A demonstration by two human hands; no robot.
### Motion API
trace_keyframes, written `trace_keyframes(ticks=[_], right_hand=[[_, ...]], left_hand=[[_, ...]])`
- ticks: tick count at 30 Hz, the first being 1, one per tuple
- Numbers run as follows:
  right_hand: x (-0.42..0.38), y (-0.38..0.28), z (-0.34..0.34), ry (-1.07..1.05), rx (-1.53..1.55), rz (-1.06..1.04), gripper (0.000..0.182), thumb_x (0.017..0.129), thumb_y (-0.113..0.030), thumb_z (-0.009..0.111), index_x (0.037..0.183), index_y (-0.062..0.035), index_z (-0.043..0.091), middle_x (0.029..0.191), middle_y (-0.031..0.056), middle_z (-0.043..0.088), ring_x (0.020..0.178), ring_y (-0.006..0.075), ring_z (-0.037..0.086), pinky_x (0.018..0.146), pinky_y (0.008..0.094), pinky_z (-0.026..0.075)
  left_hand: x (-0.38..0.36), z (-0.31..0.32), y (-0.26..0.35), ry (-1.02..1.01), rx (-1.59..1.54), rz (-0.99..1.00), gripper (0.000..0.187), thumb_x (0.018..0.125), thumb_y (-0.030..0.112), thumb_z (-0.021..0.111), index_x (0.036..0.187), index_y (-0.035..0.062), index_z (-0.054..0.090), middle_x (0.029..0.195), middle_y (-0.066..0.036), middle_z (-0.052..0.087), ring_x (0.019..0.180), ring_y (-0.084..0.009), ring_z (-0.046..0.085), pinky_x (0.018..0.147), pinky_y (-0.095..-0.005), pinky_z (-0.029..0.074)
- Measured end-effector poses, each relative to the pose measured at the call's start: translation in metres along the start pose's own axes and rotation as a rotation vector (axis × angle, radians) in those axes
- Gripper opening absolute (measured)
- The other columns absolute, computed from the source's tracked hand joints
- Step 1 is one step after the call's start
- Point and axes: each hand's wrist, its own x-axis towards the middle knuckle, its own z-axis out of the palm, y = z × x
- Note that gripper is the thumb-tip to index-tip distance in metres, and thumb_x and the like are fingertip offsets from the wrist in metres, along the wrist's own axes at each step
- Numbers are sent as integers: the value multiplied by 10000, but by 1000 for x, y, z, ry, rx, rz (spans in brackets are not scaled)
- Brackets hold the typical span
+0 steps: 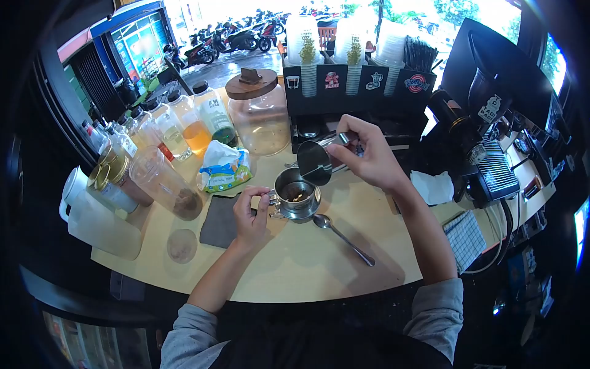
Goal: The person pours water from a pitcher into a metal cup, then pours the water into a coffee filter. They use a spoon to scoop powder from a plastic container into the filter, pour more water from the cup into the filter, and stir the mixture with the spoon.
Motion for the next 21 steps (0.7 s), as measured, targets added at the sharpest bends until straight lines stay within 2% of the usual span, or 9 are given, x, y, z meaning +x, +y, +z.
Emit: trace_keyframes(ticks=[4,10,13,17,19,21], right_hand=[[9,2,-3,-57,-182,-13,198,832,-68,630,762,-32,449,639,3,516,638,44,579,537,197,411],[12,-4,4,-85,-184,-11,182,824,-45,620,774,-14,447,704,27,525,660,66,613,527,199,403],[13,-12,7,-69,-236,17,217,810,-78,645,711,-26,460,666,28,506,623,70,561,553,217,399],[13,-9,6,-82,-277,3,215,805,-92,650,717,-22,467,670,33,504,642,73,561,550,225,381],[14,-8,6,-136,-329,-91,179,818,-38,618,776,-11,446,738,28,449,650,74,595,516,220,432],[14,-8,6,-144,-361,-85,179,816,-50,625,782,-12,453,773,38,449,662,85,600,537,235,454]], left_hand=[[0,0,2,-13,19,-11,138,888,112,575,933,-19,576,820,-94,590,762,-155,573,684,-270,456],[1,0,0,-8,-1,-12,113,879,87,578,927,-16,575,823,-96,588,775,-156,567,700,-270,450],[1,0,1,-10,9,-12,106,878,79,576,925,-16,574,824,-95,587,776,-156,566,705,-270,448],[1,0,2,-14,7,-12,103,874,72,576,928,-17,575,824,-94,588,774,-157,566,704,-270,448],[1,0,1,-17,7,-9,104,873,71,578,929,-16,575,824,-94,589,774,-158,567,705,-269,448],[1,0,0,-18,13,-7,111,873,80,584,936,-11,577,825,-93,589,775,-158,567,705,-270,448]])
